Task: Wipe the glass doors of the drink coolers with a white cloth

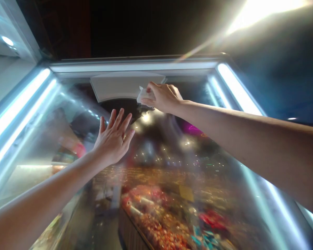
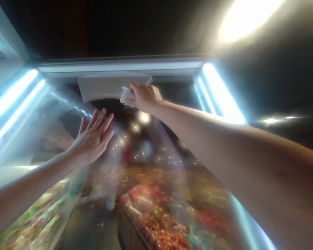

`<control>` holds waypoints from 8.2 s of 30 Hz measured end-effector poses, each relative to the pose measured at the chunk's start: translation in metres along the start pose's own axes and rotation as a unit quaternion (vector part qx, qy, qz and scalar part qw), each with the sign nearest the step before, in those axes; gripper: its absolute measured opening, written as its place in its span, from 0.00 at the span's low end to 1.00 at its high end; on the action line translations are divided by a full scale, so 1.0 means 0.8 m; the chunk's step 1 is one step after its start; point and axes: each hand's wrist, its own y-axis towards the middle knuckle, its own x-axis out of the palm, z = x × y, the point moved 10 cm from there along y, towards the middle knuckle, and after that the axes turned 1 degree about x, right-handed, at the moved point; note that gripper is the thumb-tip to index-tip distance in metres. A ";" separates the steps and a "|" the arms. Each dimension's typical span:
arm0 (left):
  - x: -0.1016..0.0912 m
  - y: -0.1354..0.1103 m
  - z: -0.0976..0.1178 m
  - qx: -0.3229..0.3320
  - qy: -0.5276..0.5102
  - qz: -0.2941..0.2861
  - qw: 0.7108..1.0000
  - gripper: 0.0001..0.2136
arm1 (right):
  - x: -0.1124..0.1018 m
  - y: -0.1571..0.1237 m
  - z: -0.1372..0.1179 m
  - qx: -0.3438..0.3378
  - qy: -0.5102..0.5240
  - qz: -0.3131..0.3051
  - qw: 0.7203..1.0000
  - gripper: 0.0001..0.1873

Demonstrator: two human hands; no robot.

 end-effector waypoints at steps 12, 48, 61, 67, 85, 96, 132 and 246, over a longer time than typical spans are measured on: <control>-0.022 -0.026 -0.034 0.021 0.011 0.011 1.000 0.30 | 0.004 -0.044 -0.075 -0.086 -0.016 -0.085 0.993 0.15; -0.011 -0.118 -0.118 0.042 0.001 0.015 0.999 0.37 | 0.029 -0.091 -0.207 -0.173 0.106 -0.139 0.969 0.13; -0.025 -0.142 -0.184 0.039 0.007 0.021 0.999 0.36 | 0.032 -0.062 -0.244 -0.107 0.105 -0.057 0.987 0.15; -0.032 -0.148 -0.199 0.051 0.004 0.027 0.998 0.36 | 0.050 -0.066 -0.287 -0.250 0.164 -0.067 0.952 0.13; -0.030 -0.156 -0.204 0.052 -0.023 0.054 0.997 0.34 | 0.065 -0.103 -0.269 -0.271 0.150 -0.111 0.944 0.46; -0.034 -0.150 -0.178 0.065 -0.018 0.066 0.996 0.35 | 0.065 -0.055 -0.227 -0.159 0.146 -0.108 0.970 0.55; 0.000 -0.130 0.058 0.113 -0.010 0.031 0.993 0.37 | 0.015 -0.236 -0.055 -0.245 0.134 -0.164 0.946 0.56; 0.007 -0.290 0.116 0.127 -0.035 -0.048 0.990 0.39 | -0.046 -0.444 -0.109 -0.068 0.127 -0.123 0.982 0.56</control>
